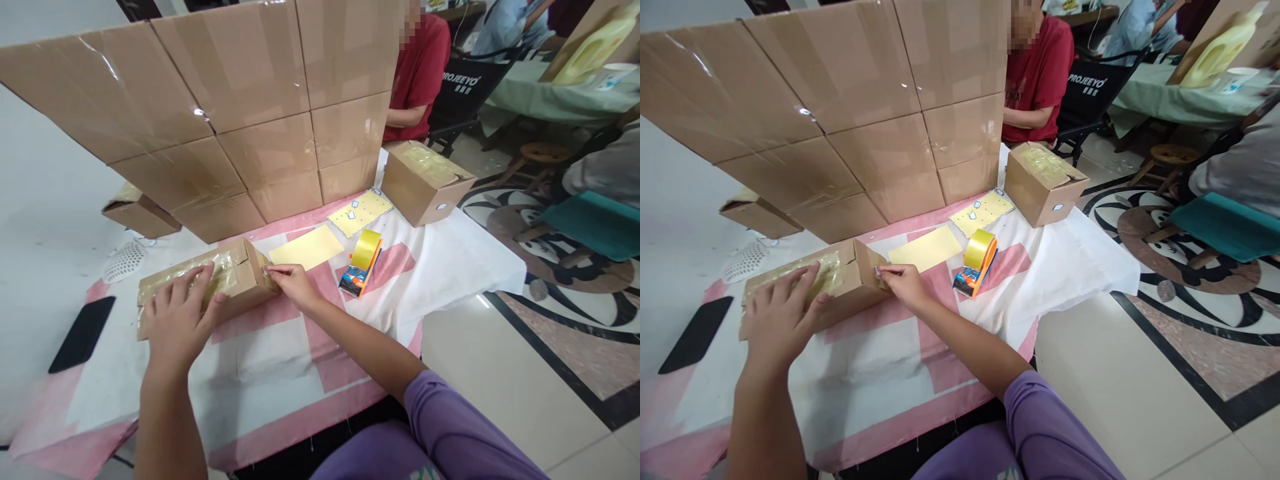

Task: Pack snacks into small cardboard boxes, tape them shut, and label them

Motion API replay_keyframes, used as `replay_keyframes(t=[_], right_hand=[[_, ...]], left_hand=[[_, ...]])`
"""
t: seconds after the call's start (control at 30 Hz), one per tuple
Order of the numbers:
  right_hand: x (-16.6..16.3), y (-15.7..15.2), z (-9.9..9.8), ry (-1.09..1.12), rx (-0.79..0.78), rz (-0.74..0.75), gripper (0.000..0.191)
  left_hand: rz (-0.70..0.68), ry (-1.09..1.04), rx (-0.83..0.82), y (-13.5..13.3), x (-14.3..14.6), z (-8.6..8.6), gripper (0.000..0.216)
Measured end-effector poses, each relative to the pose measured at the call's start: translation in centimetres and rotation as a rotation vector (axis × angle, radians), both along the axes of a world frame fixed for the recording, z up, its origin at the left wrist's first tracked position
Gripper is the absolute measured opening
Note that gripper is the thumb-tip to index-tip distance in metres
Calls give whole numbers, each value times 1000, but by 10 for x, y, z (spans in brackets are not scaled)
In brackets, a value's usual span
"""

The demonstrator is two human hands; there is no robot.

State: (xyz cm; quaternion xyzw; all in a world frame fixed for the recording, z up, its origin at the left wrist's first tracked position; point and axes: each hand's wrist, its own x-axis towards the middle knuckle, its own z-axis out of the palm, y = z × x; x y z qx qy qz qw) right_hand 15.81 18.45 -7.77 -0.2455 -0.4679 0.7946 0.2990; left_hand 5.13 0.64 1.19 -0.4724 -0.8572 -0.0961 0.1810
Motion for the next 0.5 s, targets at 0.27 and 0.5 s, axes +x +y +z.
replay_keyframes(t=[0.27,0.5], right_hand=[[14,-21,0,-118,229,-61,38],[11,-23,-3,-90,309,-42,50]], left_hand=[[33,-33,-38,5,-4,4,60],[7,-25,-29,1,-2,2,60]])
